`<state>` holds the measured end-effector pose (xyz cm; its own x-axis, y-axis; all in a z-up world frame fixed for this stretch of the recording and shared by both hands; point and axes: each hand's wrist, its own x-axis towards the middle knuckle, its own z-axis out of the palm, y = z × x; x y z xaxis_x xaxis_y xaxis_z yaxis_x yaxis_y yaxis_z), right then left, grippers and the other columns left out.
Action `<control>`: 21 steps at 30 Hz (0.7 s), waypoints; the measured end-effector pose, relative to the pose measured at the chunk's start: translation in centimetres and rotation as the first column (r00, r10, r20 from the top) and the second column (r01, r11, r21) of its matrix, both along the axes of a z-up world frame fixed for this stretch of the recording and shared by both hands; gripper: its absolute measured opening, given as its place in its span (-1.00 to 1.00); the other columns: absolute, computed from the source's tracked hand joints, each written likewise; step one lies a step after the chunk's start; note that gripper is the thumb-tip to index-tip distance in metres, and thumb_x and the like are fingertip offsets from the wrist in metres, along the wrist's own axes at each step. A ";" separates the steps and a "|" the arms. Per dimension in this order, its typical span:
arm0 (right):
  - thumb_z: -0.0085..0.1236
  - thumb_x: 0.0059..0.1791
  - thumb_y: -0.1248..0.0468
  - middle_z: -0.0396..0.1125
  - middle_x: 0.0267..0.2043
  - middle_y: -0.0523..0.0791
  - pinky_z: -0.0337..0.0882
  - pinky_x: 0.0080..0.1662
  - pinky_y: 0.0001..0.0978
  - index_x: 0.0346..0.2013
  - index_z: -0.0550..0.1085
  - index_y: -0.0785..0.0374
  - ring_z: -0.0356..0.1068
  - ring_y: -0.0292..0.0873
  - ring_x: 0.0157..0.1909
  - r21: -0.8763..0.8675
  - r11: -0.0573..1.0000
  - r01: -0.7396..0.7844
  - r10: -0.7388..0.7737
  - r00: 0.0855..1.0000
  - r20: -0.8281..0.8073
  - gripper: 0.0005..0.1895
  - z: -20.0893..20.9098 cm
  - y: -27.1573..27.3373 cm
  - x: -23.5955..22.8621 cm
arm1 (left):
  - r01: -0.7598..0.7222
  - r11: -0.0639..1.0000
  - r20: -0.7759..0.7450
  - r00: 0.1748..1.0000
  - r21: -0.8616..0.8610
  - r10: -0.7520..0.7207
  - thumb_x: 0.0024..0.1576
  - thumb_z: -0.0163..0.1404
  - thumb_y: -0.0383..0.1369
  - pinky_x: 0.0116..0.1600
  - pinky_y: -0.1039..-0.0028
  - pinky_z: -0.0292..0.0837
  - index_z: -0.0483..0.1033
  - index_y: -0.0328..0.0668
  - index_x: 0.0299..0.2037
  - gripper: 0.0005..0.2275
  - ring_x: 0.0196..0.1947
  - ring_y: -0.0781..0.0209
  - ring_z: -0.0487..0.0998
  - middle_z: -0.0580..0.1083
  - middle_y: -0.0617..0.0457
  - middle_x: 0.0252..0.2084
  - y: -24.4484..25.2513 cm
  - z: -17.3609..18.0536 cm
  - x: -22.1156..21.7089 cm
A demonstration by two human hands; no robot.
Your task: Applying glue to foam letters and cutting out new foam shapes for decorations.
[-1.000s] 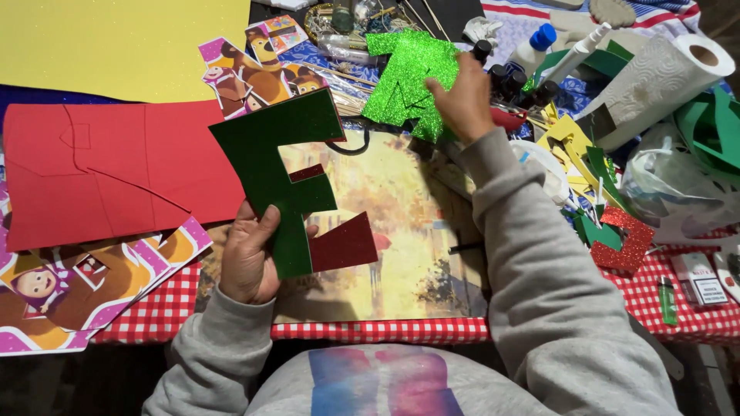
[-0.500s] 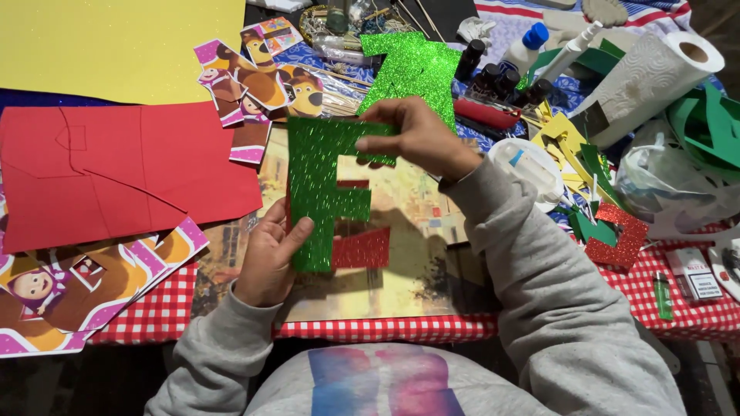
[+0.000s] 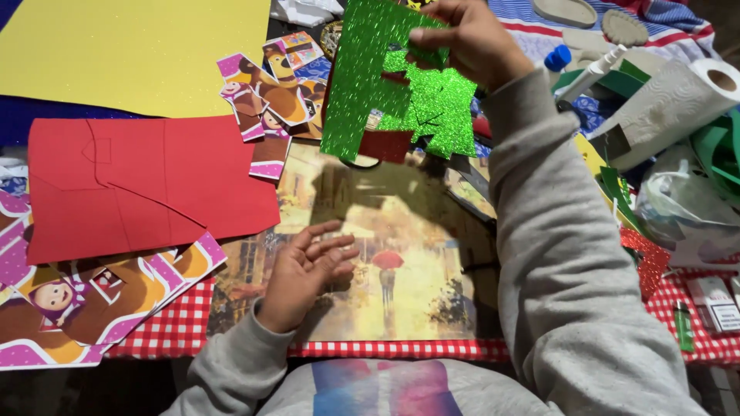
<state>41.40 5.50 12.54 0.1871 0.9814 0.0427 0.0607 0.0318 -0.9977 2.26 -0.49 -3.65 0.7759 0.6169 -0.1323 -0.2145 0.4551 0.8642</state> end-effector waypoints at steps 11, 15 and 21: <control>0.24 0.08 0.32 0.51 -0.14 -0.11 0.62 0.00 -0.32 -0.10 0.55 0.30 0.54 -0.18 -0.08 -0.248 0.965 0.083 -0.062 0.994 0.091 -0.87 -7.2 12.6 11.5 | -0.005 0.380 -0.126 0.939 0.925 0.319 0.15 0.15 -0.42 -0.31 0.33 0.55 0.53 -0.36 0.02 -0.73 -0.41 0.04 0.66 0.61 -0.17 -0.30 -2.0 2.0 -0.3; 0.29 0.02 0.45 0.38 -0.16 -0.09 0.60 -0.05 -0.13 -0.08 0.37 0.31 0.56 -0.07 -0.08 -0.119 0.989 0.082 -0.072 0.994 0.086 -0.73 -8.5 12.8 11.5 | -0.044 0.213 -0.021 0.956 0.976 0.291 0.18 0.14 -0.42 -0.34 0.30 0.50 0.50 -0.45 0.00 -0.74 -0.42 -0.03 0.61 0.57 -0.17 -0.34 -2.0 2.1 -0.3; 0.30 -0.05 0.43 0.45 -0.07 -0.16 0.65 -0.17 -0.19 0.05 0.46 0.25 0.58 -0.16 -0.14 -0.211 0.962 0.173 -0.139 0.977 0.163 -0.62 -9.9 13.9 13.4 | -0.019 0.186 -0.033 0.962 0.982 0.271 0.19 0.13 -0.44 -0.41 0.28 0.42 0.50 -0.43 -0.01 -0.77 -0.49 0.00 0.55 0.52 -0.12 -0.42 -1.8 2.9 -0.1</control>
